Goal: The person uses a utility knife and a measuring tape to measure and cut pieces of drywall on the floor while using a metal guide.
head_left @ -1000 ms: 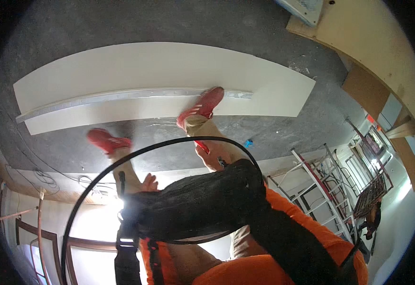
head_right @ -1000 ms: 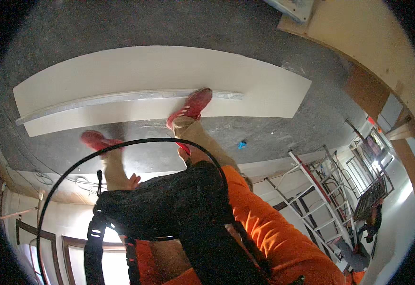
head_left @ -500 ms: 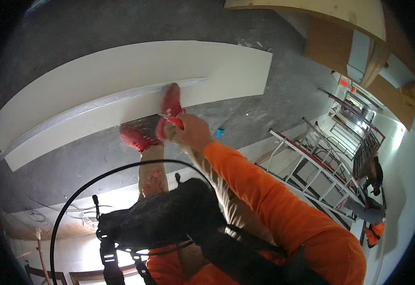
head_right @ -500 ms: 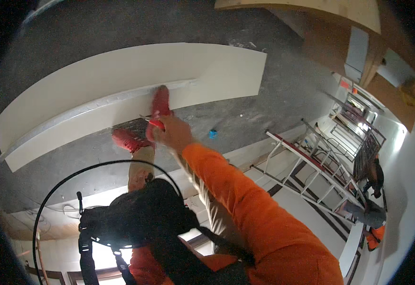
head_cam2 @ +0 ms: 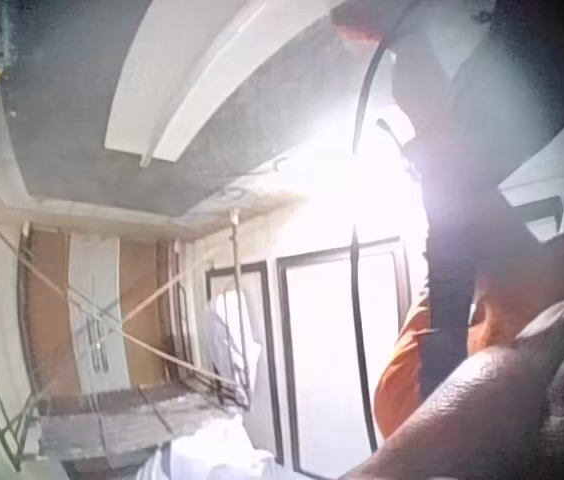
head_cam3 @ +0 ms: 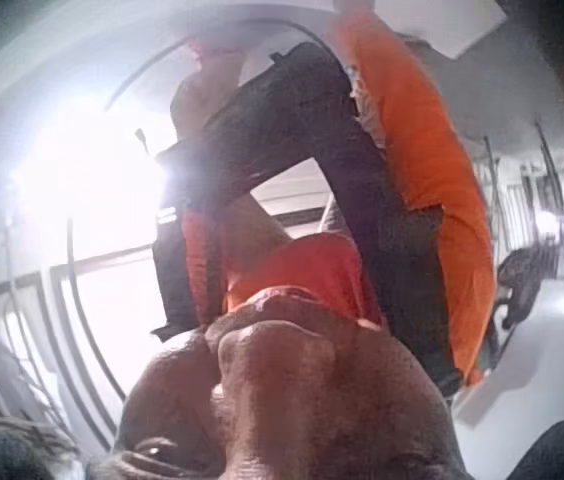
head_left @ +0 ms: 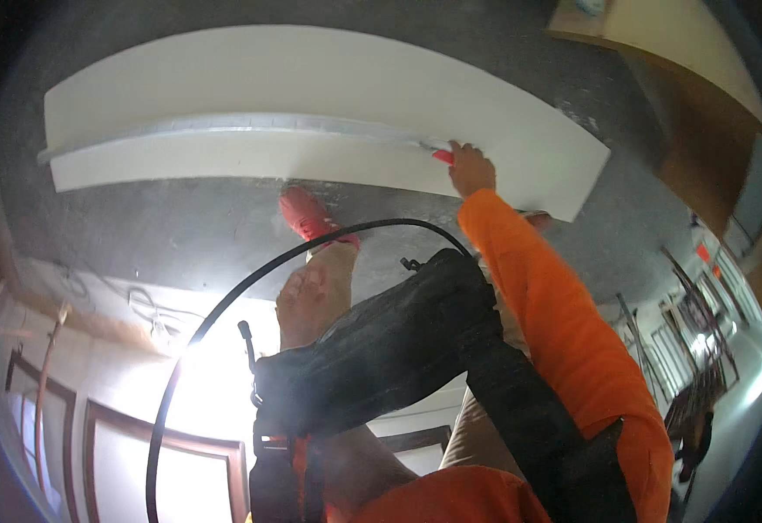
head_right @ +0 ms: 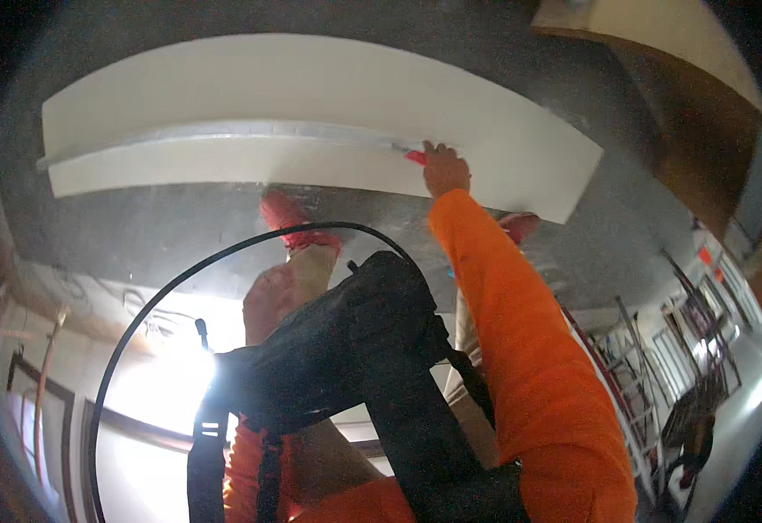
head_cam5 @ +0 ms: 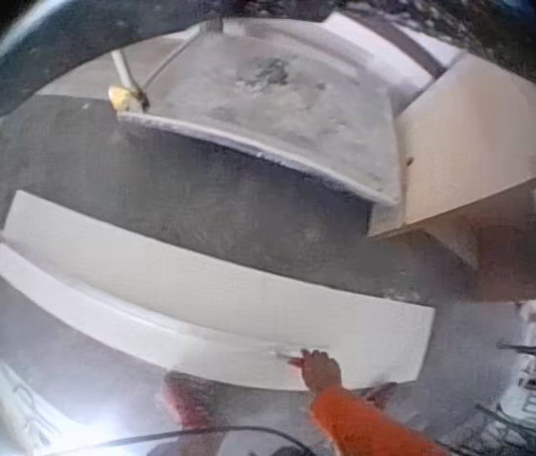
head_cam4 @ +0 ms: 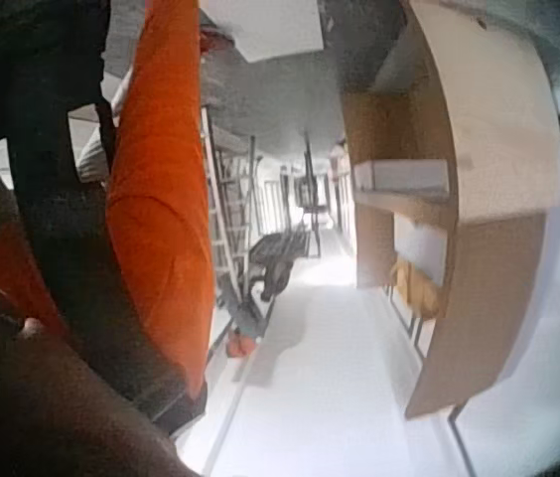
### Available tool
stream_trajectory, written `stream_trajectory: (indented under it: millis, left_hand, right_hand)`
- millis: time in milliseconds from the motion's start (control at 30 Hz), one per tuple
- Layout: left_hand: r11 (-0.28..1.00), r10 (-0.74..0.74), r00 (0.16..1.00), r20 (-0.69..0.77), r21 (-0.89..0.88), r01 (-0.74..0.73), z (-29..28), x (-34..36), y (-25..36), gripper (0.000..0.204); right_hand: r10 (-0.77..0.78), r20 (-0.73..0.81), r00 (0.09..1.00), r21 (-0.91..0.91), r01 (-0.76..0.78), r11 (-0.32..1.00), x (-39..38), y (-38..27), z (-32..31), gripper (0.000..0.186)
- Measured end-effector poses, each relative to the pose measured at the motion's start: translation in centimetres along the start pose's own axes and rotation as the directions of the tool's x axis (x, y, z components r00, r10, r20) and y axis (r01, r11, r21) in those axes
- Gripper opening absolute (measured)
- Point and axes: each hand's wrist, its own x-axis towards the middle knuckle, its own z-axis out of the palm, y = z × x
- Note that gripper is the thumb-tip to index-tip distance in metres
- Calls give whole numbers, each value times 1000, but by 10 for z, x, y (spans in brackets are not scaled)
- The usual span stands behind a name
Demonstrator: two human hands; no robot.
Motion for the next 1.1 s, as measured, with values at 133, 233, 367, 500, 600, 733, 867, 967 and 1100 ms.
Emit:
stream_trajectory:
  millis: [133,233,367,500,600,733,867,967,1100]
  left_hand:
    - [983,77,997,27,-171,-71,23,17,-23,34]
    - [987,144,990,7,-69,-143,53,18,-52,32]
    - [979,204,973,-111,29,-202,87,17,-55,27]
    - [969,244,948,-206,96,-229,124,31,-30,25]
    - [928,352,909,-224,206,-309,164,66,-20,23]
    - [888,416,864,-285,331,-318,150,129,-32,27]
    - [693,487,828,-277,699,-174,125,197,-25,31]
    - [806,402,838,-370,578,-132,94,264,-5,29]
    - [989,-23,888,-460,-138,-46,100,307,60,66]
  right_hand:
    - [-98,-39,994,-36,97,995,38,14,42,52]
    - [-112,-19,994,-59,111,992,59,33,66,47]
    - [-204,47,978,76,200,977,38,54,74,45]
    - [-229,52,972,102,223,969,3,150,110,50]
    - [-84,-72,994,78,90,993,-17,278,173,58]
    - [196,-62,979,-94,-201,975,-38,391,191,54]
    - [227,-93,970,-31,-230,973,-60,426,186,56]
    - [84,-152,985,126,-65,990,-41,384,187,61]
    - [-70,-248,966,124,104,987,5,290,167,62]
